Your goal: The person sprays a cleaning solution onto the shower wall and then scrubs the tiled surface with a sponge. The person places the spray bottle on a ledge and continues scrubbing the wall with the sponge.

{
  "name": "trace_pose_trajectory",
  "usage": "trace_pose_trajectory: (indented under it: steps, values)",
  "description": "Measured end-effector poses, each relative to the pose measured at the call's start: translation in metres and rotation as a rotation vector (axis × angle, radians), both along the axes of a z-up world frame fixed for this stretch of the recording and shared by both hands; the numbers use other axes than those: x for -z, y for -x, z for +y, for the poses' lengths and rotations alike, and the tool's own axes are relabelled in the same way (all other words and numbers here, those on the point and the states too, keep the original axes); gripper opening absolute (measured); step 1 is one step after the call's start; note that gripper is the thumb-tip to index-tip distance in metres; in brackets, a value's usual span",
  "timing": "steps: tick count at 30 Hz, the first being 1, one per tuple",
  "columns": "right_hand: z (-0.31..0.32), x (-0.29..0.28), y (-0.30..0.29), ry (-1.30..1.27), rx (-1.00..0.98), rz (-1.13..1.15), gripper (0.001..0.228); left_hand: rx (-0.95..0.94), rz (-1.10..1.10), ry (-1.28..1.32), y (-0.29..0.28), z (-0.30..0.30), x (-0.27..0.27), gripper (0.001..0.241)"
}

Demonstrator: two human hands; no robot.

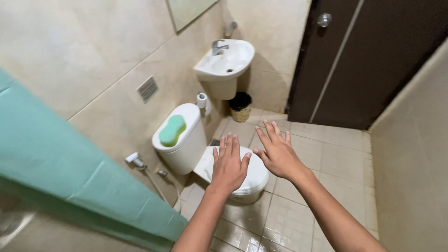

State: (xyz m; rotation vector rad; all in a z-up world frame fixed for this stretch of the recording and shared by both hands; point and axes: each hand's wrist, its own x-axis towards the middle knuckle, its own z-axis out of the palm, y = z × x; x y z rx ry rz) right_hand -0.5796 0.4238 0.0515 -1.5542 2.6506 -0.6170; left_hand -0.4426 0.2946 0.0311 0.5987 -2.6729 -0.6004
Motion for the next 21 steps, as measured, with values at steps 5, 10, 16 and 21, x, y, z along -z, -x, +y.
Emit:
trace_pose_trajectory:
  steps: [5, 10, 16, 21]
  values:
    - [0.013, -0.004, 0.021, -0.027, 0.089, -0.037, 0.070, 0.076, -0.018, 0.007, 0.030, 0.000, 0.003, 0.071]
    - [-0.002, 0.005, 0.037, -0.040, 0.089, -0.042, 0.069, 0.092, -0.014, -0.014, 0.047, -0.017, 0.008, 0.071]
    - [-0.064, 0.018, 0.049, -0.013, 0.012, -0.029, 0.070, 0.012, -0.026, -0.032, 0.043, -0.070, 0.014, 0.073]
    - [-0.138, 0.021, 0.048, -0.025, -0.090, -0.047, 0.072, -0.113, -0.012, -0.028, 0.024, -0.131, 0.014, 0.073]
